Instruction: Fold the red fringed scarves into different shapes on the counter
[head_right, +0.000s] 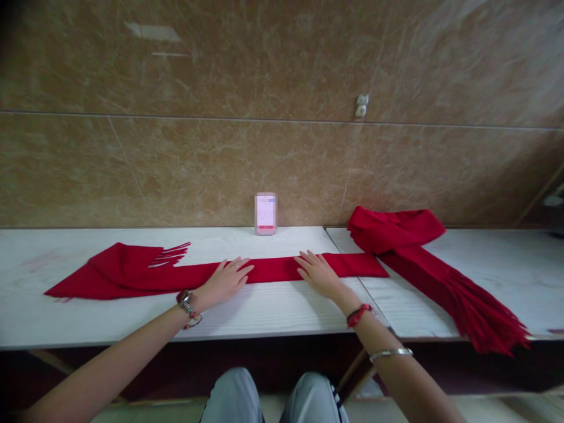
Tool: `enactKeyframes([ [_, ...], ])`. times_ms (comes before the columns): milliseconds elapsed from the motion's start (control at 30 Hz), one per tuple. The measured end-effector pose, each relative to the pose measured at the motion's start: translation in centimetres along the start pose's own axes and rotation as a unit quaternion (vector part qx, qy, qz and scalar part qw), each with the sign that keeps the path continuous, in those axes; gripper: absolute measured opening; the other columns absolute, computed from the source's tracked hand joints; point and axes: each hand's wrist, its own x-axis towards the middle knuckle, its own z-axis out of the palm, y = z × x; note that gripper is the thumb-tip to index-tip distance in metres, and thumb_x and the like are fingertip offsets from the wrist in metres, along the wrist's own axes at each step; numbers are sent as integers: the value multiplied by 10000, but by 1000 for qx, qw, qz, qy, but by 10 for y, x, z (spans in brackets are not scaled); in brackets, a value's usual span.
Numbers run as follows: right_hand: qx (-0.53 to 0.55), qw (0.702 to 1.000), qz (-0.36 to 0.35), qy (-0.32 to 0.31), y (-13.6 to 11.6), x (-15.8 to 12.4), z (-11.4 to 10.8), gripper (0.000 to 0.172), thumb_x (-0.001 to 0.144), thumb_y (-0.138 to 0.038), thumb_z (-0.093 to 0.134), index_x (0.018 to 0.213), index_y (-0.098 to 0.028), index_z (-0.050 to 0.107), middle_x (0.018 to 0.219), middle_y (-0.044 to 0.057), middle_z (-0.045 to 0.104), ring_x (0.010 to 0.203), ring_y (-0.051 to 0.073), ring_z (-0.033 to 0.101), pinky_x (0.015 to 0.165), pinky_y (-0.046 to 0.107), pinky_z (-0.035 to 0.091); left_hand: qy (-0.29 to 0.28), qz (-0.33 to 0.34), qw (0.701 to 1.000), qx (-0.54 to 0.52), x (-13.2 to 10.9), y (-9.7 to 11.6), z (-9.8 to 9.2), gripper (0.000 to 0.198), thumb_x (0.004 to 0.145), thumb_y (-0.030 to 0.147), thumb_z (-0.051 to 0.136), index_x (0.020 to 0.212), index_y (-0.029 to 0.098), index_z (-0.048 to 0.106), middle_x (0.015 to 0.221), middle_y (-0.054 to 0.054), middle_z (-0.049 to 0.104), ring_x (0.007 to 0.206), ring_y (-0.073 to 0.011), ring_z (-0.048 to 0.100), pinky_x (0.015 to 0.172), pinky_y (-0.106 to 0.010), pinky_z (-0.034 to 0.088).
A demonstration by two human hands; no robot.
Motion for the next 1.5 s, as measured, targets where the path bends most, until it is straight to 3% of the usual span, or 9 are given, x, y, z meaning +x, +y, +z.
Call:
enactKeyframes([
  [133,51,995,-69,-51,-40,17,-1,473,938,-408,228,1360,-237,357,1412,82,364,1306,233,290,1032,476,278,-53,66,993,-78,14,-1,14,461,945,374,218,1391,269,270,1473,-24,225,1352,-229,148,1058,-474,159],
  [267,21,995,-62,-72,-40,13,2,495,941,-419,212,1378,-214,320,1429,93,324,1316,254,261,1029,507,262,-95,58,990,-92,6,-16,16,491,935,477,188,1408,344,177,1498,-3,108,1365,-261,43,1041,-557,86],
  [600,-102,990,63,-76,68,-43,3,468,931,-324,212,1357,-200,361,1420,132,327,1290,332,293,920,605,352,-154,20,981,-114,-1,-14,-2,463,943,444,170,1393,348,224,1490,-23,149,1362,-262,77,1020,-592,111],
  [767,-125,982,100,-100,92,-51,-10,439,920,-282,244,1291,-181,457,1379,174,383,1253,367,344,892,637,354,-144,30,984,-97,1,-16,-1,471,939,443,195,1390,318,246,1476,-62,210,1354,-275,112,1001,-604,133],
  [933,-54,992,84,-80,40,-15,-13,484,934,-340,205,1381,-188,310,1454,98,269,1319,326,224,971,585,302,-38,71,995,-53,43,4,-11,386,942,362,252,1174,221,527,1316,-102,451,1247,-220,347,1003,-455,273],
  [1000,-26,995,48,-87,18,-1,-10,492,937,-359,195,1389,-189,292,1458,80,263,1326,311,211,987,570,289,16,102,993,-59,62,17,-6,401,929,379,304,1217,173,493,1368,-121,392,1277,-217,312,1017,-386,277],
  [1100,-20,995,16,-96,5,7,-4,487,939,-358,199,1389,-197,292,1449,78,284,1328,288,215,1003,558,270,15,144,987,-65,79,26,13,466,929,398,312,1329,170,380,1436,-114,296,1323,-220,240,1043,-384,234],
  [1233,-36,995,47,-83,32,-7,1,484,937,-354,201,1395,-217,280,1443,79,296,1316,268,258,998,526,299,-2,187,981,-59,80,17,34,473,941,417,266,1382,248,294,1467,-67,235,1345,-213,185,1059,-407,184],
  [1500,-71,984,148,-62,90,-40,0,478,928,-323,211,1383,-218,317,1419,95,337,1305,261,287,995,506,315,-14,212,975,-68,72,5,29,464,943,419,276,1387,285,278,1474,-36,208,1348,-193,178,1067,-378,172],
])
